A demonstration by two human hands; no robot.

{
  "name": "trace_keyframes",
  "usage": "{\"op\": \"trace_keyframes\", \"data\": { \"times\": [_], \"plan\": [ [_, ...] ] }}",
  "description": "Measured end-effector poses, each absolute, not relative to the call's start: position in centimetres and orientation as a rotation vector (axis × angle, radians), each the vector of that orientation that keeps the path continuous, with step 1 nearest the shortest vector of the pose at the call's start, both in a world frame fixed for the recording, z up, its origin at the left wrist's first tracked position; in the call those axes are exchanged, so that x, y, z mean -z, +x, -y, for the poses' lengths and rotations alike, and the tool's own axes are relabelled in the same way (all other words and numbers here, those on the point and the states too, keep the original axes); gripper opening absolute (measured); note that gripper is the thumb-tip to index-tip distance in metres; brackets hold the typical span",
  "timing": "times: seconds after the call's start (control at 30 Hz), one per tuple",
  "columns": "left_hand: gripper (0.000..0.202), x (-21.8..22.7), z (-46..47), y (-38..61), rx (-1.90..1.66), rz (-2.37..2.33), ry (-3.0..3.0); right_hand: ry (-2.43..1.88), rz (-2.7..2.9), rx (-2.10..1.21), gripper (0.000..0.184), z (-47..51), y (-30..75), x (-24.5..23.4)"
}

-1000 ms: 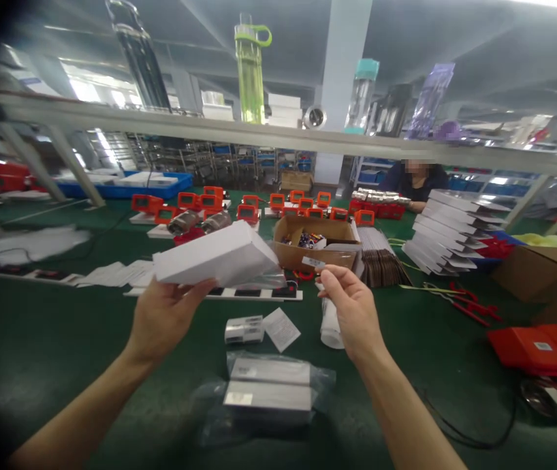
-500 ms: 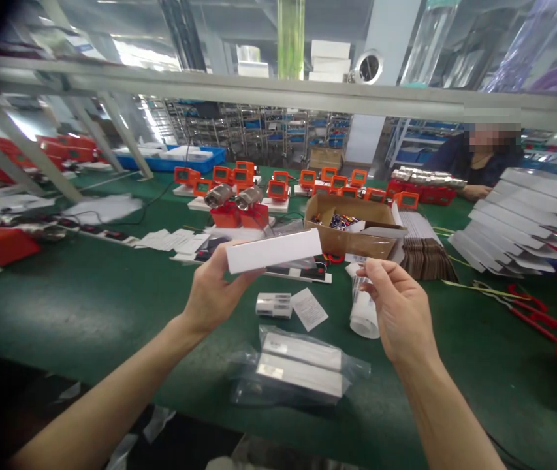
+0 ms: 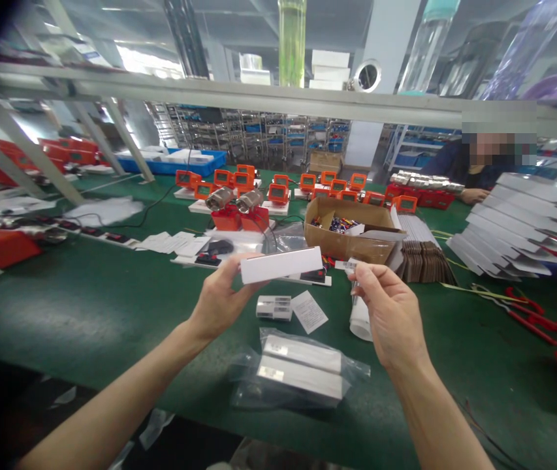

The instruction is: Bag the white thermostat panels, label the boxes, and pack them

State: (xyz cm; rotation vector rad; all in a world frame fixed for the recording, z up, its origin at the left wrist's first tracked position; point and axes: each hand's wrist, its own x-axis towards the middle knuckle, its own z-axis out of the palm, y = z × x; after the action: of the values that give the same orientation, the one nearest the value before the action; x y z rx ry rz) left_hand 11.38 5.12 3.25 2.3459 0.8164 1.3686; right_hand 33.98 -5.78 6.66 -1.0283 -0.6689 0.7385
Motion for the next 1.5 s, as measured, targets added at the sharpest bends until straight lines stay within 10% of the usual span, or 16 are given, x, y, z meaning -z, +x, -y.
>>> {"op": "trace_keyframes", "data": {
  "times": [1.5],
  "plan": [
    [0.037, -2.2, -4.6, 11.2, -1.35, -0.795, 2.417, -1.299, 1.147, -0.675, 0.023, 4.5, 29.9, -6.8]
  ]
}}
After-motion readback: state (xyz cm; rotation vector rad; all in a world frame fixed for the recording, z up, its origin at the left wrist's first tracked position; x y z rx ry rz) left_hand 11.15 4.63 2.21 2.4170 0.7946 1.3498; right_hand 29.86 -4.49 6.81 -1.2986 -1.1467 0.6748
